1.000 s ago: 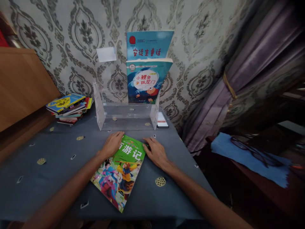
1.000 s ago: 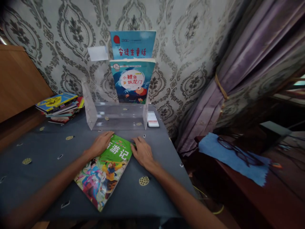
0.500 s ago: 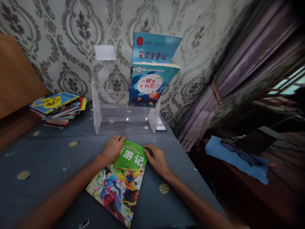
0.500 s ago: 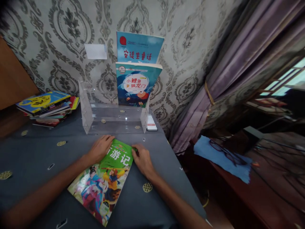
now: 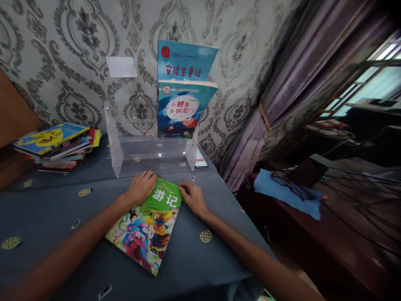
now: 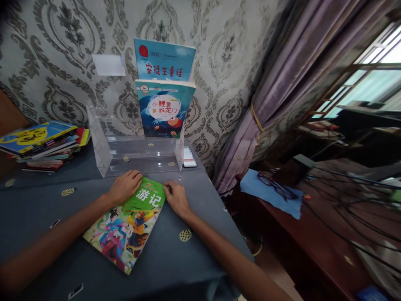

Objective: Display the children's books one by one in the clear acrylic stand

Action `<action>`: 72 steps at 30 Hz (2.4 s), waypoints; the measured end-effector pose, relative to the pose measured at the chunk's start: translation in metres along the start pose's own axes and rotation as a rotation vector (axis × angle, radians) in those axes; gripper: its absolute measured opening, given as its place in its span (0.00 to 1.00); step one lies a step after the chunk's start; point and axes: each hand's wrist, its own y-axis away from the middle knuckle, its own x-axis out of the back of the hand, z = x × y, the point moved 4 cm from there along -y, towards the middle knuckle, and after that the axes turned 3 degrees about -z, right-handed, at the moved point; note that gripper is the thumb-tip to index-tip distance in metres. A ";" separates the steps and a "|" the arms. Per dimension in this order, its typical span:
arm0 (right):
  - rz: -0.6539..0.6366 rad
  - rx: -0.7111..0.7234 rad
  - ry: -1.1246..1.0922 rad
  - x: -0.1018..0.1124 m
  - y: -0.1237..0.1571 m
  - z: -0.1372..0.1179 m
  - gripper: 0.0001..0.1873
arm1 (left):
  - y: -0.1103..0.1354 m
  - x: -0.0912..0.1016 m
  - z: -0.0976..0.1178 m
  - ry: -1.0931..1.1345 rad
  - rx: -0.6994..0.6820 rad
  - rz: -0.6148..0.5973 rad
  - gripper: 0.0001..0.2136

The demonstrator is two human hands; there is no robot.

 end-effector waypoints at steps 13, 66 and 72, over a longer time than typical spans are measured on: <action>-0.201 -0.057 -0.471 -0.001 -0.016 0.024 0.15 | 0.022 0.034 0.102 -0.001 0.141 -0.185 0.27; -0.094 0.192 -0.692 0.038 -0.012 0.007 0.15 | 0.014 0.042 0.130 -0.186 0.132 -0.239 0.17; -0.098 0.232 -0.584 0.043 -0.012 0.007 0.17 | 0.018 0.036 0.130 -0.227 0.138 -0.214 0.18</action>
